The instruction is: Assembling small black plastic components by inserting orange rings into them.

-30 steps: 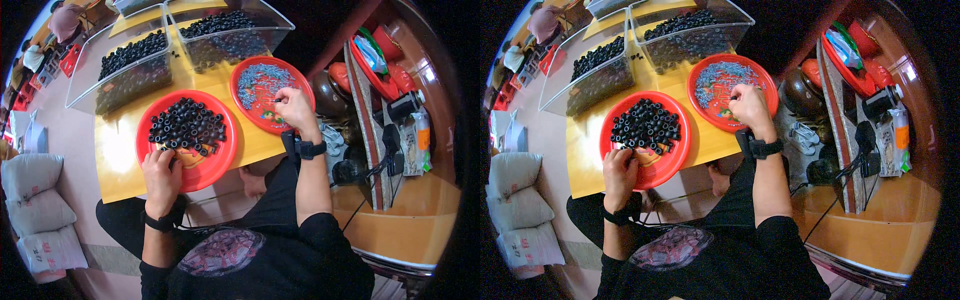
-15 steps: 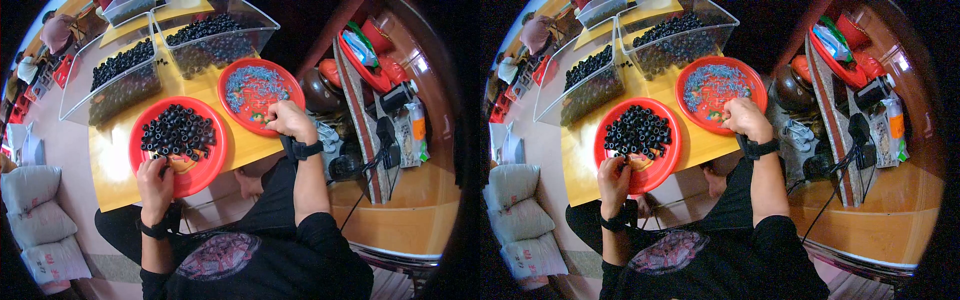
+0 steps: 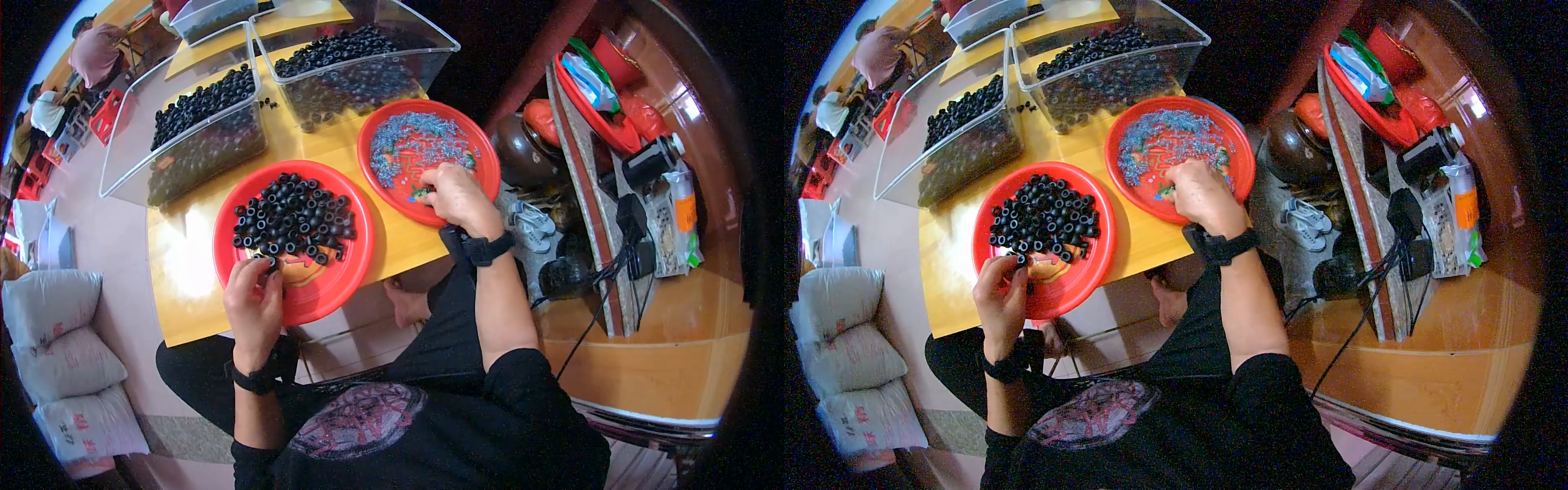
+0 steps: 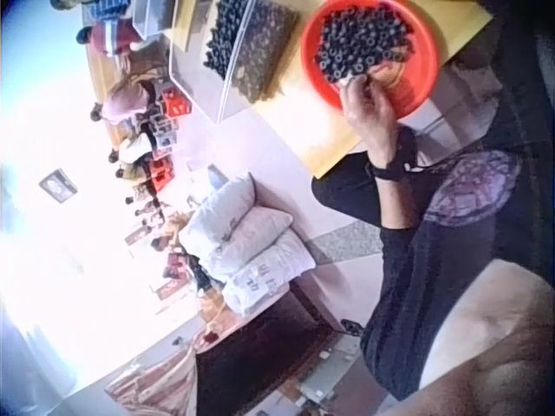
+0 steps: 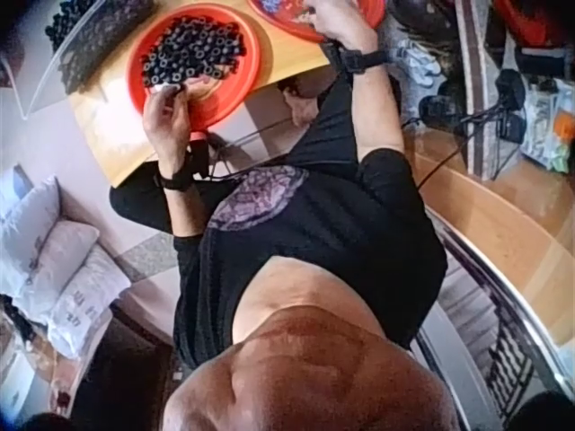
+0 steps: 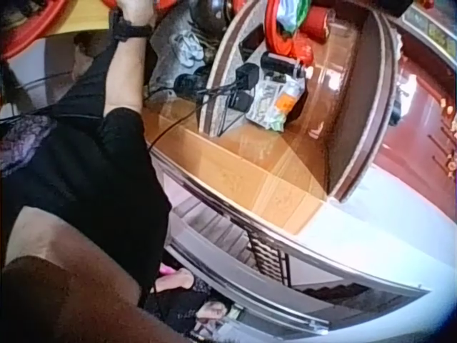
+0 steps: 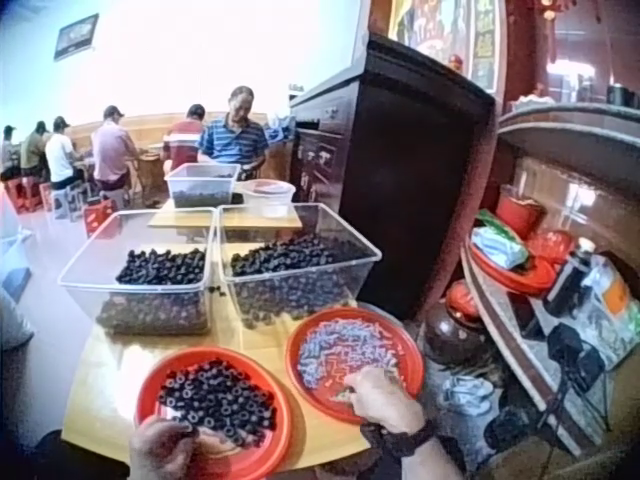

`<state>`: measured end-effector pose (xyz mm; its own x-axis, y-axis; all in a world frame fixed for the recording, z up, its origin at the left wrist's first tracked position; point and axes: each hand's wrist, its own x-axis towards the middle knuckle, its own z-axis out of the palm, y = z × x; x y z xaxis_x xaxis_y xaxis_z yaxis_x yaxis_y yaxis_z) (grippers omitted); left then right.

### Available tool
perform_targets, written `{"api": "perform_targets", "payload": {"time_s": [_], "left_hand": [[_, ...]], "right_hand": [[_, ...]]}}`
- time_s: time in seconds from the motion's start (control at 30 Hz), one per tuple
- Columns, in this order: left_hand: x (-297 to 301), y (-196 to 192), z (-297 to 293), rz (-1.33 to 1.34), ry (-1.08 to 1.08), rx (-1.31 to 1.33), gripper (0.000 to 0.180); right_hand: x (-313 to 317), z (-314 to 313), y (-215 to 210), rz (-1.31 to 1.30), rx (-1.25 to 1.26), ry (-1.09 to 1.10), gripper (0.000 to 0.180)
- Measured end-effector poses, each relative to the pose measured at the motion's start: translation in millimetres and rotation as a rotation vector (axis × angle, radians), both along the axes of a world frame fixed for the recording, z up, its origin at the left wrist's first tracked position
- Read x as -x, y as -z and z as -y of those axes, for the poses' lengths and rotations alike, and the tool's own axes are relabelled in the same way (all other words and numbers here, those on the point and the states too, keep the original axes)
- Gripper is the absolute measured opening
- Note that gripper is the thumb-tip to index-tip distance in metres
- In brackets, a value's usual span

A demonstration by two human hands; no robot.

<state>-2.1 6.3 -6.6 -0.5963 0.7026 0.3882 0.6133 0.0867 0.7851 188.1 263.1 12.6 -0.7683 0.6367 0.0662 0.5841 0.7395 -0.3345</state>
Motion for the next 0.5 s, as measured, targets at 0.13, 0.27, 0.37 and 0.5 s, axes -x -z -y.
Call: {"api": "perform_targets", "payload": {"time_s": [0.13, 0.27, 0.37, 0.5], "left_hand": [[-3.0, -0.6, 2.3, 0.186, 0.034, -0.102, 0.013], [-10.3, -11.4, 7.1, 0.534, 0.028, -0.146, 0.013], [-9.5, -11.7, 9.9, 0.685, 0.068, -0.215, 0.016], [-9.8, -8.5, 10.1, 0.797, 0.121, -0.24, 0.02]], "right_hand": [[9.0, 2.0, 5.5, -0.045, -0.102, 0.002, 0.009], [9.1, 1.5, 3.5, 0.007, -0.035, 0.037, 0.007], [9.8, 3.0, 2.0, 0.017, -0.02, 0.043, 0.01], [10.7, 4.9, 2.3, -0.034, 0.031, 0.019, 0.012]]}}
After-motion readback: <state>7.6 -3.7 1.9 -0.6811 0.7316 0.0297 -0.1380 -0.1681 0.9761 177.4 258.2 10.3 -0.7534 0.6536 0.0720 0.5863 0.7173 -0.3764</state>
